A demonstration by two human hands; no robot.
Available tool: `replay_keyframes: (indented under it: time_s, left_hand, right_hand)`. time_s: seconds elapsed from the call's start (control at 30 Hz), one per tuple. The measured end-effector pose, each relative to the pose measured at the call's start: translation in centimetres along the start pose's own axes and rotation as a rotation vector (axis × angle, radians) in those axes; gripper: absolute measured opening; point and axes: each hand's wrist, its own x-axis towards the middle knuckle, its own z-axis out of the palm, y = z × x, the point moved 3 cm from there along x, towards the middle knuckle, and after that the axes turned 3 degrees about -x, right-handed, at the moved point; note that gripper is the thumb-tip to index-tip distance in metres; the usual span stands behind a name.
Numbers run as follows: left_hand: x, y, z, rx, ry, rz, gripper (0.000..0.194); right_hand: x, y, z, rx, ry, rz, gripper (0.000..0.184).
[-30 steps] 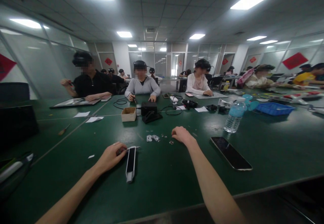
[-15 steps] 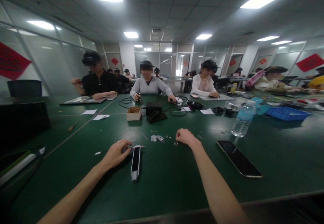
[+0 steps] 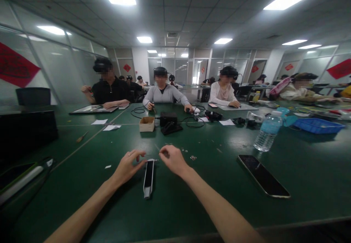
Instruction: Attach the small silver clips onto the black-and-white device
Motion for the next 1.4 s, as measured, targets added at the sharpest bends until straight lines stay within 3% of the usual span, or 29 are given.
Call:
replay_keyframes:
  time_s: [0.13,0.27,0.53,0.77,1.13,1.27,1.4]
  left_hand:
    - [-0.1,1.1,0.4,-0.035,0.013,0.128,0.015]
    - [0.1,1.8,0.5,-0.034,0.027,0.202,0.02]
    - [0.0,1.7,0.7,-0.048,0.04,0.158,0.023]
    - [-0.1,1.7,0.7,-0.044,0.106,0.133,0.022]
    - [-0.2,1.4,0.6,-0.059,0.111,0.086,0.01]
    - [0.0,1.4,0.3,-0.091,0.092,0.056,0.01]
    - [0.1,0.4,0.1,-0.092,0.066,-0.011,0.011]
  right_hand:
    - [-0.8,-2.1,2.8,0.236,0.0,0.056,0.007]
    - [-1.1,-1.8,3.5,0.389,-0.016,0.141,0.009]
    - [-1.0,-1.1,4.2,0.596,-0.066,0.167,0.017]
    - [-0.9,-0.8,4.3,0.62,-0.059,0.181,0.018]
    - [-1.1,-1.3,3.8,0.651,-0.088,0.171,0.019]
    - [-1.2,-1.8,3.3,0.493,-0.121,0.106,0.019]
    - [-1.0,-1.6,2.2,0.275,-0.072,0.052,0.016]
